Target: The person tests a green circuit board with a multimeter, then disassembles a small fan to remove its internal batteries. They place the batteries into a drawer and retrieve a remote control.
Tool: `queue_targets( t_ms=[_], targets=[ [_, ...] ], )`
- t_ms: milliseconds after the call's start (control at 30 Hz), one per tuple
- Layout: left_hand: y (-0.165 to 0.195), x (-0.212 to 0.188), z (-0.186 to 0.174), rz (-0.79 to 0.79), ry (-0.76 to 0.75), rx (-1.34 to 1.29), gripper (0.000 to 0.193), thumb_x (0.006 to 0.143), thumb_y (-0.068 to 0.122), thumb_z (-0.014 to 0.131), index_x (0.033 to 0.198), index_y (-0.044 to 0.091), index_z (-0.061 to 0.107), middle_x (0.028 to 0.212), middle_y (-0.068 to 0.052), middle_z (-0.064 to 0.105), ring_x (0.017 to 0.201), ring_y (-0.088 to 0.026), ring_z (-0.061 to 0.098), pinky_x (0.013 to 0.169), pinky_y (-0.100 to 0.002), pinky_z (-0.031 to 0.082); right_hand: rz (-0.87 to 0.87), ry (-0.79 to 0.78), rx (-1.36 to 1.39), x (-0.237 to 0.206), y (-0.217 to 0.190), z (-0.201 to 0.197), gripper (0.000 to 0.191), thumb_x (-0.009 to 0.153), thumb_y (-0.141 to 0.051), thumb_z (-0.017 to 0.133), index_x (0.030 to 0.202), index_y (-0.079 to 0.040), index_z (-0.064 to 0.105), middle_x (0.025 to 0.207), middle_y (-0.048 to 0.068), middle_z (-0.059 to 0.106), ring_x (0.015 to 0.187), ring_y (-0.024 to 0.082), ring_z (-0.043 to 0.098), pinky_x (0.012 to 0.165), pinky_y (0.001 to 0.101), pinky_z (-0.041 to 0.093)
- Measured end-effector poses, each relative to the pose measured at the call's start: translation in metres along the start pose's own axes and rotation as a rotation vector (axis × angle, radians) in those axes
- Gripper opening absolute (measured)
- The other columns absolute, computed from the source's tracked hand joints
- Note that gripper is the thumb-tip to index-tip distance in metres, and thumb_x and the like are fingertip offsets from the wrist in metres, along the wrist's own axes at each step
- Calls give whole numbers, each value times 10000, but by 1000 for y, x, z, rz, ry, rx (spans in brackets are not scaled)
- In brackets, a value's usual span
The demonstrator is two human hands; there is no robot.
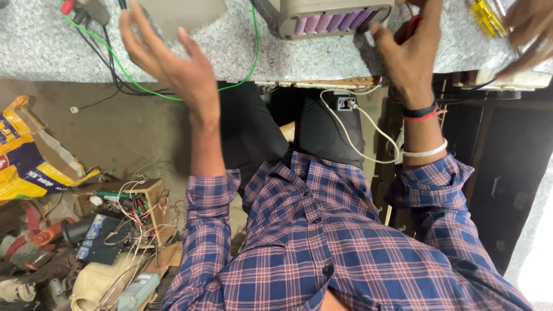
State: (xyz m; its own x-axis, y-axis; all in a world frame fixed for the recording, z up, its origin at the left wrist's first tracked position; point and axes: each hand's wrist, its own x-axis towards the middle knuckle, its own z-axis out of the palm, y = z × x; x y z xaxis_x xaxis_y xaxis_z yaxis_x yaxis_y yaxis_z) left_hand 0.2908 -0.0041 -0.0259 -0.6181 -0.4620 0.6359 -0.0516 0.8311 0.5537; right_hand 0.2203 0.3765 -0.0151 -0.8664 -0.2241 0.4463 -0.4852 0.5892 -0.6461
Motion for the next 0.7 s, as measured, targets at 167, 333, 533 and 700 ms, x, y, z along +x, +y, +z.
queue_targets(
  t_ms=[167,333,533,700],
  targets=[
    [58,-21,29,42,-393,-386,694,1091,369,728,1617,127,345,1564,-146,468,1438,-327,538,1166,-424,508,42,-83,54,13,-19,-1,738,1030,-208,845,1479,39,314,1161,164,678,1033,252,610,909,387,509],
    [99,-26,48,-31,-402,-439,888,1022,484,786,1605,88,246,1547,-235,339,1405,-394,500,1114,-465,535,118,-85,147,16,-17,11,702,1014,-204,812,1483,34,347,1029,118,630,885,167,531,815,304,478],
    [119,13,38,-26,-306,-555,818,974,428,856,1536,85,371,1452,-212,329,1281,-336,554,1035,-438,546,60,47,213,40,-29,5,471,1056,-203,894,1151,7,484,942,64,484,839,136,492,741,276,454],
    [140,47,18,-239,-451,-615,706,933,442,846,1441,89,507,1333,-126,597,1025,-265,694,827,-366,615,477,145,240,70,-70,-39,351,1043,-330,784,1114,-52,582,803,-7,627,638,88,604,608,252,466]
  ],
)
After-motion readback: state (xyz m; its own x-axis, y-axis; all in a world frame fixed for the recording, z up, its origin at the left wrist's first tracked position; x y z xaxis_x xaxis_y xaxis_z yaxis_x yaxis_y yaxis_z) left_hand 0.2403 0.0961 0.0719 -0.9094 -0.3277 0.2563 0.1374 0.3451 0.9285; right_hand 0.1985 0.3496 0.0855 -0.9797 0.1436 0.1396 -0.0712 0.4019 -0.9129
